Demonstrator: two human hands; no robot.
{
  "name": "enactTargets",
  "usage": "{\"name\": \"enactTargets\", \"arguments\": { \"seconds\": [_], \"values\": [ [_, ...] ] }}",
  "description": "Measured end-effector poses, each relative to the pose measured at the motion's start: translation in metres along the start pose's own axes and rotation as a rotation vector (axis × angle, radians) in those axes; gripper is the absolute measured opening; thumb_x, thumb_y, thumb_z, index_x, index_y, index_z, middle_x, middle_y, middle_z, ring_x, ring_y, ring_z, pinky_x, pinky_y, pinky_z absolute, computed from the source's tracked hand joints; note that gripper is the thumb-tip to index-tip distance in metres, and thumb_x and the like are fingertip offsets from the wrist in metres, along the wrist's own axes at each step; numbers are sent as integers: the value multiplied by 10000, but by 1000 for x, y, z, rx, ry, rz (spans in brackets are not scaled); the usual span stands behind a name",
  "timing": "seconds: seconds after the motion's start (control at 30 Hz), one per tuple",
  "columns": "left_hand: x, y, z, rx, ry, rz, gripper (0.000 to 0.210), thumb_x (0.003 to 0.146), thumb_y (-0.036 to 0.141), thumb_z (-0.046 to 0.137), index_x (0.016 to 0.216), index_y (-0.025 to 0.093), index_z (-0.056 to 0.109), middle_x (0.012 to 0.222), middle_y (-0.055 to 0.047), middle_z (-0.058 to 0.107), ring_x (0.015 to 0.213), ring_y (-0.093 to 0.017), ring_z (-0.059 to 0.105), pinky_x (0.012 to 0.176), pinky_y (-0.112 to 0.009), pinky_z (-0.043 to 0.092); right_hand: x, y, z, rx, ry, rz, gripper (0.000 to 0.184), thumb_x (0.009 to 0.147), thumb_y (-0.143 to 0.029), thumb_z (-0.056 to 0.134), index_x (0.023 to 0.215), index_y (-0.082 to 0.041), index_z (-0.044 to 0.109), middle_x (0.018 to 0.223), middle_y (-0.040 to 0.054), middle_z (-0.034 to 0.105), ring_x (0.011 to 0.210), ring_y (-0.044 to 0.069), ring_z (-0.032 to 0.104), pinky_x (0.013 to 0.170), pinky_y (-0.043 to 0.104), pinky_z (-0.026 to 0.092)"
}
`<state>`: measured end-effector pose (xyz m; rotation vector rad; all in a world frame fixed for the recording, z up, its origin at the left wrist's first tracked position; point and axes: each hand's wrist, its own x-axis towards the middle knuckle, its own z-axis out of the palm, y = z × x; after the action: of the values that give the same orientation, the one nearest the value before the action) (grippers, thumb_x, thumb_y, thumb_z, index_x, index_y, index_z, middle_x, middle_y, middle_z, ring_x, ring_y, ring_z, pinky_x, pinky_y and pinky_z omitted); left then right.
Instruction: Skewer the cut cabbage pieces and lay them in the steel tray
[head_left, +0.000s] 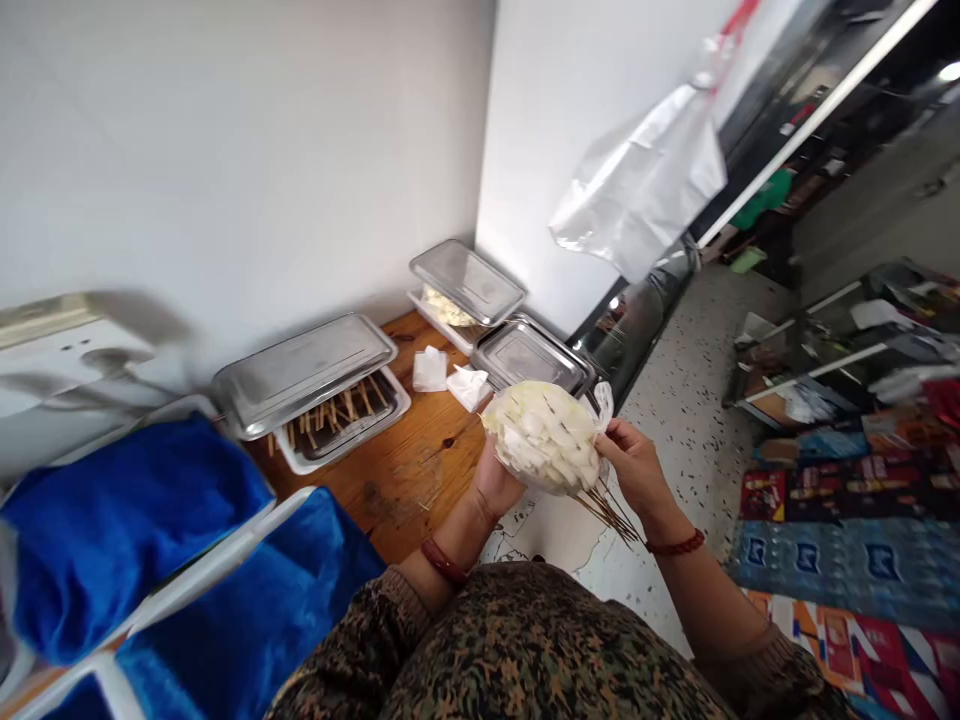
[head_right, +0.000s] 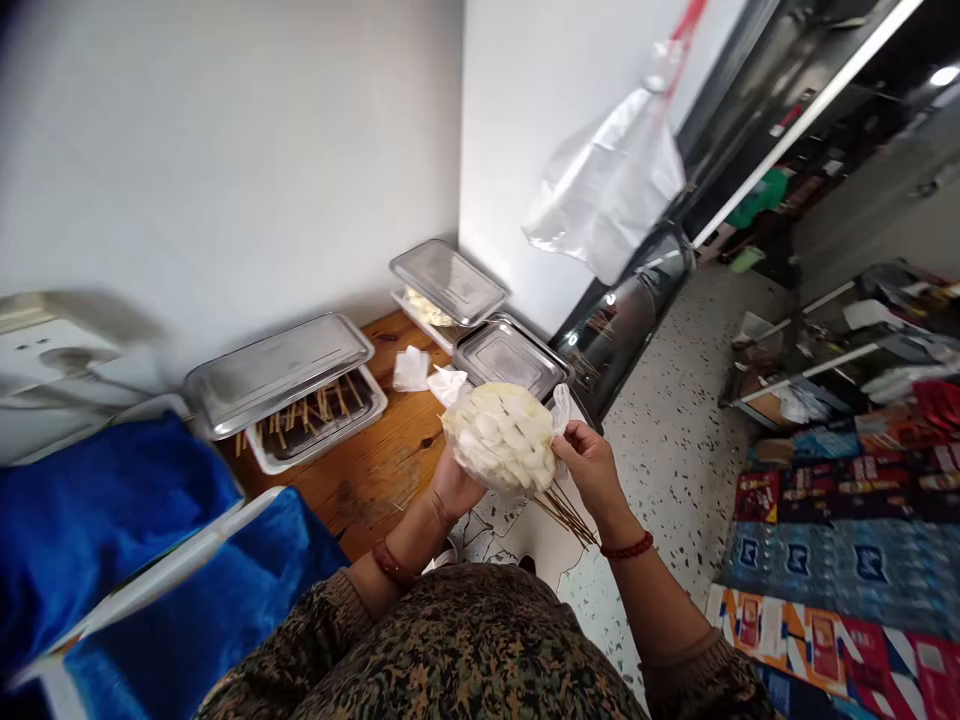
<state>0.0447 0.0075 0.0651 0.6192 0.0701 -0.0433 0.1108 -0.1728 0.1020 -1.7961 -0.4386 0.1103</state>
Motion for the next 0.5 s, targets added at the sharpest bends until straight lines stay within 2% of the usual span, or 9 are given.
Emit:
{"name": "enactTargets", "arguments": {
  "seconds": [0.13, 0.27, 0.33, 0.37, 0.5],
  "values": [
    [17, -27, 33, 100, -29, -119, 774, 873, 736, 264, 1349, 187, 530, 1304, -130, 624, 1273, -331, 509, 1042, -534, 405, -27, 9, -48, -33, 104, -10, 156, 855, -347, 575, 865, -192, 593, 743, 3, 580, 692, 152, 546, 624, 262, 475],
    [35, -72, 61, 276, -53, -231, 864, 824, 803, 184, 1355, 220, 536, 1288, -118, 635, 1261, -343, 516, 992, -546, 438, -65, 11, -98, -163, 240, -45, 95, 774, -258, 650, 795, -209, 572, 733, -23, 539, 686, 141, 500, 670, 259, 430],
    [44, -102, 73, 384, -110, -263, 839, 816, 810, 169, 1354, 284, 541, 1291, -84, 638, 1262, -340, 517, 980, -553, 443, -85, 16, -125, -245, 297, -66, 146, 726, -226, 689, 733, -212, 544, 759, -18, 536, 736, 152, 499, 701, 264, 412],
    [49, -120, 79, 445, -155, -272, 853, 801, 826, 136, 1348, 315, 546, 1286, -68, 644, 1264, -337, 517, 979, -557, 443, -97, 19, -140, -326, 286, -98, 133, 746, -217, 666, 740, -213, 532, 787, -9, 531, 764, 160, 499, 711, 270, 407],
    [68, -206, 100, 799, -421, -230, 749, 858, 741, 63, 1316, 410, 555, 1263, -15, 663, 1290, -283, 511, 1050, -556, 395, -156, 37, -205, -414, 460, -118, 160, 769, -138, 588, 700, -219, 469, 742, -18, 486, 739, 150, 485, 687, 255, 395]
  ]
}}
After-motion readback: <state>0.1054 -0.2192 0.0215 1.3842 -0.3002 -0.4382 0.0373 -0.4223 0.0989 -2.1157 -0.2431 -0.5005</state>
